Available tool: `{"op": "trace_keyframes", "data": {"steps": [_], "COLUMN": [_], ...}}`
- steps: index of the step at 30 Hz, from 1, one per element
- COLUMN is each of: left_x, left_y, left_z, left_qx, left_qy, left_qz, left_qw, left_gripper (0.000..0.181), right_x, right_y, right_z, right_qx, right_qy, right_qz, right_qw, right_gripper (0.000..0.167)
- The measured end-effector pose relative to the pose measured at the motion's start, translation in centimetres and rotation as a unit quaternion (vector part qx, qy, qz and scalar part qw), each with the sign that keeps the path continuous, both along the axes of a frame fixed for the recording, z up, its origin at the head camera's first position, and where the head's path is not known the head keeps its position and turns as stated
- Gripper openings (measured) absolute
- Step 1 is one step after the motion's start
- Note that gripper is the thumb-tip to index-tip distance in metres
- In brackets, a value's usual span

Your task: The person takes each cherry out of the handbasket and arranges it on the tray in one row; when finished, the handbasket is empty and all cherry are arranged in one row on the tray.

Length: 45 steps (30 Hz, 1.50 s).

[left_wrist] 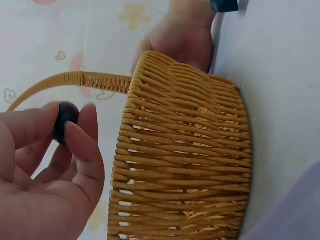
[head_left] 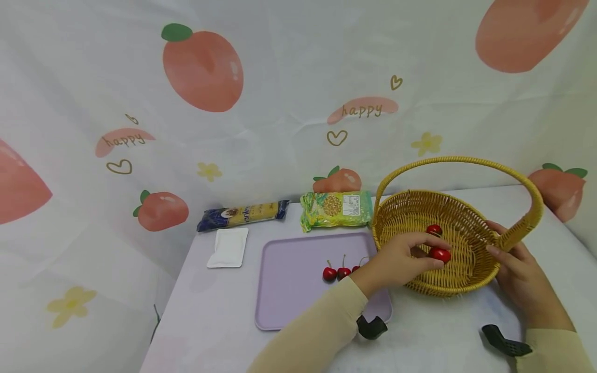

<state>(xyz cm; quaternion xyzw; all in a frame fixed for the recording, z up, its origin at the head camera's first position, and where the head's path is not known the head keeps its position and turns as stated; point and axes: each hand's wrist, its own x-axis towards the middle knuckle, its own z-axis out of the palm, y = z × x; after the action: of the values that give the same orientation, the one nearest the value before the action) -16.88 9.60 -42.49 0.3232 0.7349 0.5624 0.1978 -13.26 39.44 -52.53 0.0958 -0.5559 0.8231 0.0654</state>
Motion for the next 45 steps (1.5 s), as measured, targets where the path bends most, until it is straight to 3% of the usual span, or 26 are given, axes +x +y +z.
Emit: {"op": "trace_keyframes", "data": {"steps": [4,11,14,18,24,33,45], "left_x": [0.6,1.3,1.7,2.2,2.3,2.1,1.6], "left_y": [-1.2,-3.1,-4.1,-5.8,-8.1,-11.2,-15.7], "left_z": [-0.3,-0.9,-1.3,-1.9,-2.8,-3.1,-4.2], "left_qx": [0.019,0.041,0.049,0.069,0.078,0.089,0.145], "left_qy": [-0.009,0.021,0.012,-0.031,-0.041,-0.057,-0.115], "left_qz": [0.004,0.017,0.036,0.048,0.064,0.102,0.133], "left_qw": [0.9998,0.9988,0.9981,0.996,0.9941,0.9891,0.9737], "left_gripper": [0.03,0.027,0.026,0.026,0.027,0.026,0.027], "right_x": [0.1,0.1,0.1,0.2,0.2,0.3,0.2], "right_y": [0.0,0.1,0.1,0.0,0.0,0.0,-0.3], "right_z": [0.0,0.0,0.0,0.1,0.1,0.1,0.4], "right_qx": [-0.005,-0.008,-0.006,0.0,-0.006,-0.001,-0.012], "right_qy": [0.004,0.001,-0.002,-0.004,-0.005,-0.001,-0.004], "right_qz": [0.001,0.004,0.001,-0.002,-0.002,-0.004,-0.005], "right_qw": [1.0,1.0,1.0,1.0,1.0,1.0,0.9999], "right_gripper": [0.059,0.059,0.059,0.059,0.059,0.059,0.059]}}
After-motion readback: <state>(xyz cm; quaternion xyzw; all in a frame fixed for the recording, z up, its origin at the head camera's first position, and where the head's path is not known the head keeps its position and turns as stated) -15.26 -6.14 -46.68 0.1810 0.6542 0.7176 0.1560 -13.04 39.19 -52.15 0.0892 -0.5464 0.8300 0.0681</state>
